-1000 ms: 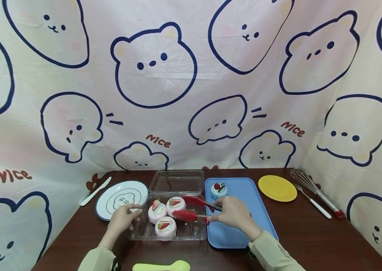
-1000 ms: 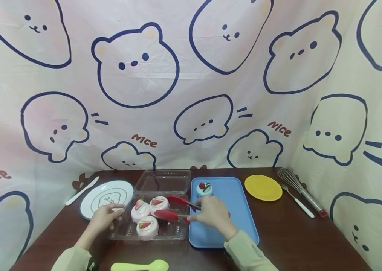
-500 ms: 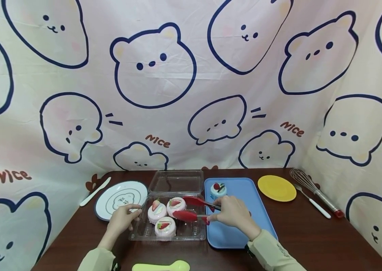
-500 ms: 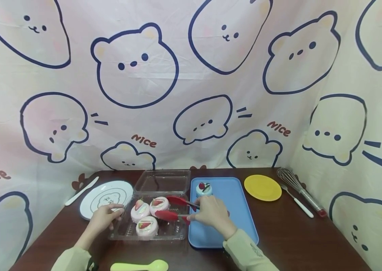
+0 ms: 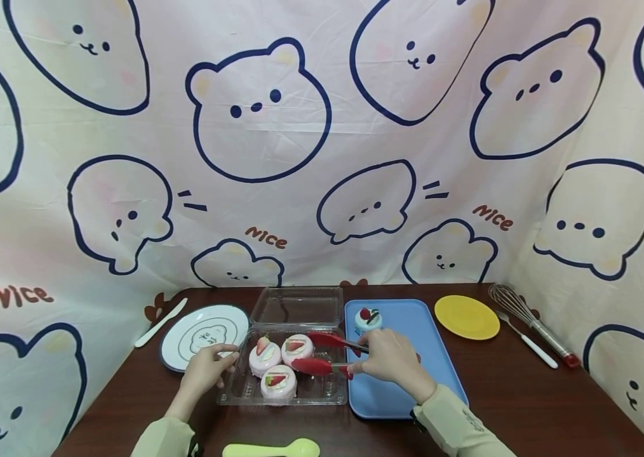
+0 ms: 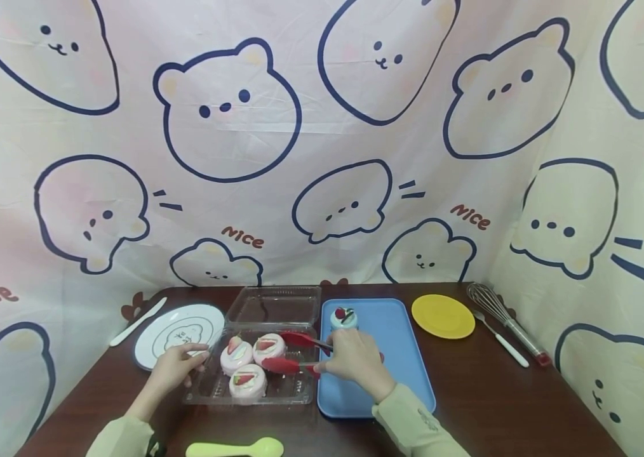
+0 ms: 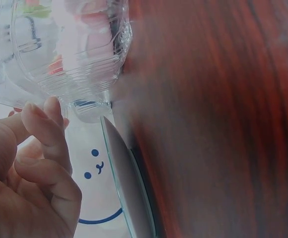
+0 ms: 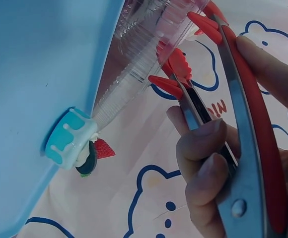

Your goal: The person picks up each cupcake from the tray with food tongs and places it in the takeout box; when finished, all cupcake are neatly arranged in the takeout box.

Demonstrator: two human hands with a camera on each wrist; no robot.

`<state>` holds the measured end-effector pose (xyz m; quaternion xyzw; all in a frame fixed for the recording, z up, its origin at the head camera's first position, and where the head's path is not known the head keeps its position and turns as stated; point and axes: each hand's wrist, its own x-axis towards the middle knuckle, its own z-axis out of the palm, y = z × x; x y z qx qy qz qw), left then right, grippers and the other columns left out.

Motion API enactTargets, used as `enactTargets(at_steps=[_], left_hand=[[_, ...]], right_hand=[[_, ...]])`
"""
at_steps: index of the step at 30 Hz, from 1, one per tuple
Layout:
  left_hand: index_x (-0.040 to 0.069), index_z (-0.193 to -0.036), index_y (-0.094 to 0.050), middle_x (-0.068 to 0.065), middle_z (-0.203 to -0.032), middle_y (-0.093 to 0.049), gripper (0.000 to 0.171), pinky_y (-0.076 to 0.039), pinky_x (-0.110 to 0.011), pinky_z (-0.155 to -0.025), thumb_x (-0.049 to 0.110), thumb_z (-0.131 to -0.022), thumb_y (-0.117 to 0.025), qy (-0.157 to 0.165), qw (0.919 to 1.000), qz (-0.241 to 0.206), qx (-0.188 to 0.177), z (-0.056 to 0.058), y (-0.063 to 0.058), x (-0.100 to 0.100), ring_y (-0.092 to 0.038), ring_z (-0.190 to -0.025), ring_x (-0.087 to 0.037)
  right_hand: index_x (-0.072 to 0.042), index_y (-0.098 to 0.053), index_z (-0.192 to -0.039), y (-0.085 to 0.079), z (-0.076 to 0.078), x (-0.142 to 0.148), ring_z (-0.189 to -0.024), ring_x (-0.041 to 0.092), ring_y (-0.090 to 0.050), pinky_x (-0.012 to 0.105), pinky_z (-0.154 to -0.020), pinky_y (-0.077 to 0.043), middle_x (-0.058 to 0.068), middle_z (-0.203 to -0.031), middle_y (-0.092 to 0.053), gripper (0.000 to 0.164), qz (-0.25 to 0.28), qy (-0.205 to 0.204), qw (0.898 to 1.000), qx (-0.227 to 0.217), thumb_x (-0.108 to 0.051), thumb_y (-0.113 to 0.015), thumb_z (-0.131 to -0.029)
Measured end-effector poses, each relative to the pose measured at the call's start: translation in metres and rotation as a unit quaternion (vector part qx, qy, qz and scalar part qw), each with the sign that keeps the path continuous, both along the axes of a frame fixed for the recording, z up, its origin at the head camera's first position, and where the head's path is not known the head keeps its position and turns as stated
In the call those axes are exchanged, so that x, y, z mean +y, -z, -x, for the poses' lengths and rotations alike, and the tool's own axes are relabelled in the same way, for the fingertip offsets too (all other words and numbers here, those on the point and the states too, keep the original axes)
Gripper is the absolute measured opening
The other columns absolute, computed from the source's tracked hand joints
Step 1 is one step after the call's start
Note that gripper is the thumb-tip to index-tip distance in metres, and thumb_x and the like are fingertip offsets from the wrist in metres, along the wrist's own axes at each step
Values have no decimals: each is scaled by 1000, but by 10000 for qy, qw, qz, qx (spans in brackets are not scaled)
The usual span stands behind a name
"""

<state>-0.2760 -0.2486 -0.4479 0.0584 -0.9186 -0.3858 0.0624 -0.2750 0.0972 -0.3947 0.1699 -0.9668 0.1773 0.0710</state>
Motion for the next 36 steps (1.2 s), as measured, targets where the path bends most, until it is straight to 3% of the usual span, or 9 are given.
enactTargets(at_steps=[13,23,36], left_hand=[[0,-113,-60,0,-61,-61,34,-38,-29,-43,20,-86,-59,4,10000,-42,23,-1,-1,1,-49,-39,-15],[0,-113,-60,0,-61,-60,34,-38,-29,-43,20,-86,-59,-1,10000,-52,3,0,0,0,-48,-38,-15],[1,-113,-60,0,-61,-61,34,-37,-29,-43,21,-86,-60,-12,10000,-9,-50,0,-2,1,-48,-38,-14]], right_hand=[[-12,-71,-88,-2,0,-5,-48,11,-43,28,-40,-35,-8,-57,-53,47,-208,-29,9997,131,-48,-79,-59],[-13,-70,-80,-4,1,-9,-47,12,-41,28,-41,-33,-8,-52,-47,41,-388,-75,9990,198,-47,-79,-60],[-12,-70,-82,-5,1,-10,-47,12,-41,28,-41,-33,-8,-52,-47,41,-422,-91,9988,249,-46,-79,-60]])
